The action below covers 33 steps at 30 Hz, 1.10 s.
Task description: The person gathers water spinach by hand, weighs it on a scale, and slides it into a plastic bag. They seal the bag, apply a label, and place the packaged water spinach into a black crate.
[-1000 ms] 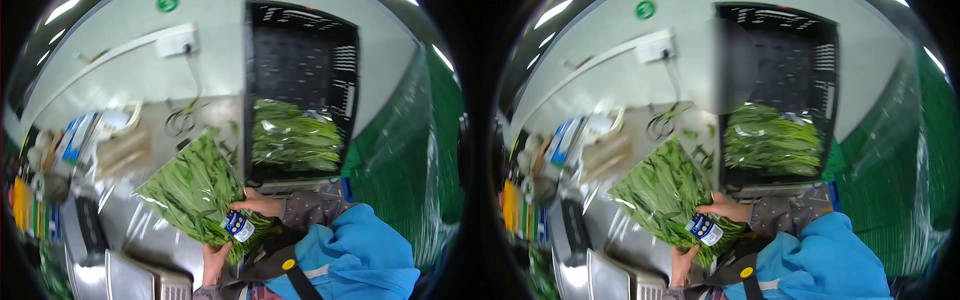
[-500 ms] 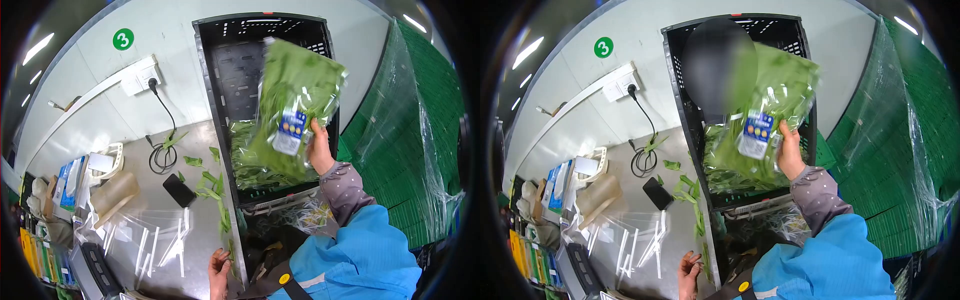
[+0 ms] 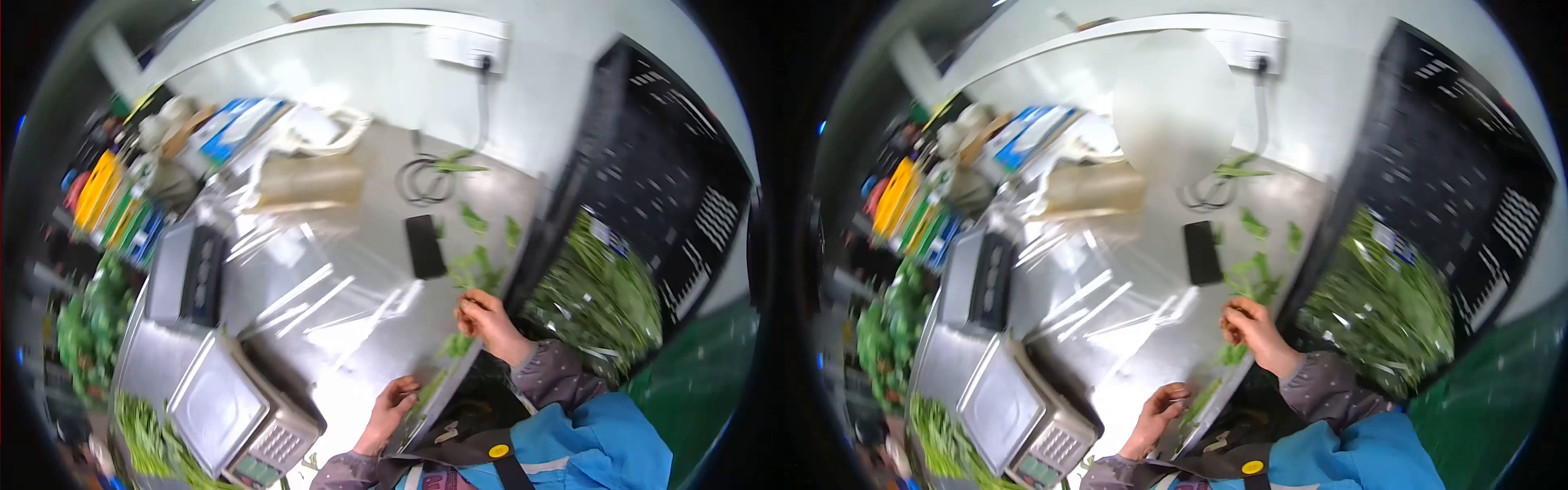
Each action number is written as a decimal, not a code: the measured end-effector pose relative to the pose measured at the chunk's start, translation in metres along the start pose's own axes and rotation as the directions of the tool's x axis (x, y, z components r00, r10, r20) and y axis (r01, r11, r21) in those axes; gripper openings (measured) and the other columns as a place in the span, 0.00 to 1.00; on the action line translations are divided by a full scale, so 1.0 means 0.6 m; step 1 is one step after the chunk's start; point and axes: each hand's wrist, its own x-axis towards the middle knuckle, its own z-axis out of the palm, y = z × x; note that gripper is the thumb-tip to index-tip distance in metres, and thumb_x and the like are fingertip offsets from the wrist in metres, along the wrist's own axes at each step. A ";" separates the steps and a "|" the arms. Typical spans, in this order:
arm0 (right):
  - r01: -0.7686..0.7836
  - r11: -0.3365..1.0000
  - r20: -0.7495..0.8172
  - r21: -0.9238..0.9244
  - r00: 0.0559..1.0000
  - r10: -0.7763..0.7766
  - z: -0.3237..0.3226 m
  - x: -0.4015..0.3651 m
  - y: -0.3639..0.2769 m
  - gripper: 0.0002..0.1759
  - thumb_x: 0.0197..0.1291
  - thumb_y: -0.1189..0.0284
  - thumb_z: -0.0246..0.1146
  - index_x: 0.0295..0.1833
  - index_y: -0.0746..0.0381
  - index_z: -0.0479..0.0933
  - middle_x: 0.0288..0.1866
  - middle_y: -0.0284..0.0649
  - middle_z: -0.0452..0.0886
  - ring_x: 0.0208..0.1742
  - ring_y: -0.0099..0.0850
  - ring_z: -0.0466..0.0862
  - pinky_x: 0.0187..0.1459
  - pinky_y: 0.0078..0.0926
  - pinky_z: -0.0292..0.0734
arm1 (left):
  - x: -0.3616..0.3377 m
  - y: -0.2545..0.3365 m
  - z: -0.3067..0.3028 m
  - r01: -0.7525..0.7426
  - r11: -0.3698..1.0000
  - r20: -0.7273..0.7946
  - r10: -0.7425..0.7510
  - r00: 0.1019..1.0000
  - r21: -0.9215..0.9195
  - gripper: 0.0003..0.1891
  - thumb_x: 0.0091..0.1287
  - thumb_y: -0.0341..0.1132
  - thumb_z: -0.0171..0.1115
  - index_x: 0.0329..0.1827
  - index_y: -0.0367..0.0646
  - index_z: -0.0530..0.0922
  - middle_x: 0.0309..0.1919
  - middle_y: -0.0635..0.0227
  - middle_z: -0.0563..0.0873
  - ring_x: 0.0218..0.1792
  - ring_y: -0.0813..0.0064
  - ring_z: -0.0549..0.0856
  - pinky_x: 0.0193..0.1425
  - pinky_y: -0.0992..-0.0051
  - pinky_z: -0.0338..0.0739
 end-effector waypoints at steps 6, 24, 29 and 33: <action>0.226 0.860 0.302 -0.458 0.949 -0.089 0.145 0.261 0.010 0.21 0.55 0.73 0.58 0.56 0.63 0.67 0.43 0.40 0.76 0.26 0.25 0.76 0.27 0.24 0.72 | -0.026 -0.018 -0.014 0.000 0.987 -0.226 -0.038 0.973 -0.163 0.19 0.65 0.27 0.55 0.60 0.42 0.68 0.51 0.67 0.77 0.48 0.78 0.76 0.52 0.78 0.70; 0.846 -0.422 0.910 -0.327 0.162 -0.381 0.334 0.395 -0.046 0.20 0.52 0.79 0.59 0.53 0.64 0.72 0.50 0.49 0.73 0.49 0.45 0.75 0.46 0.36 0.71 | -0.210 -0.165 -0.053 -0.199 0.924 -0.757 -0.130 0.640 -0.326 0.22 0.65 0.31 0.55 0.62 0.37 0.65 0.47 0.65 0.78 0.47 0.78 0.76 0.51 0.79 0.72; 0.949 -0.248 0.979 -0.198 0.177 -0.104 0.331 0.128 -0.012 0.13 0.48 0.80 0.60 0.43 0.67 0.76 0.32 0.49 0.78 0.29 0.42 0.78 0.33 0.33 0.73 | -0.330 -0.195 -0.165 -0.309 0.934 -0.969 -0.115 0.217 -0.180 0.16 0.65 0.35 0.57 0.54 0.39 0.75 0.41 0.71 0.81 0.36 0.82 0.76 0.42 0.80 0.71; 0.953 -0.045 0.946 -0.299 0.302 0.121 0.400 -0.017 0.047 0.11 0.45 0.79 0.63 0.38 0.66 0.78 0.23 0.43 0.77 0.23 0.38 0.78 0.27 0.32 0.72 | -0.471 -0.246 -0.309 -0.359 0.933 -0.992 -0.073 -0.104 -0.031 0.14 0.65 0.33 0.56 0.51 0.38 0.77 0.43 0.71 0.82 0.41 0.81 0.76 0.45 0.77 0.69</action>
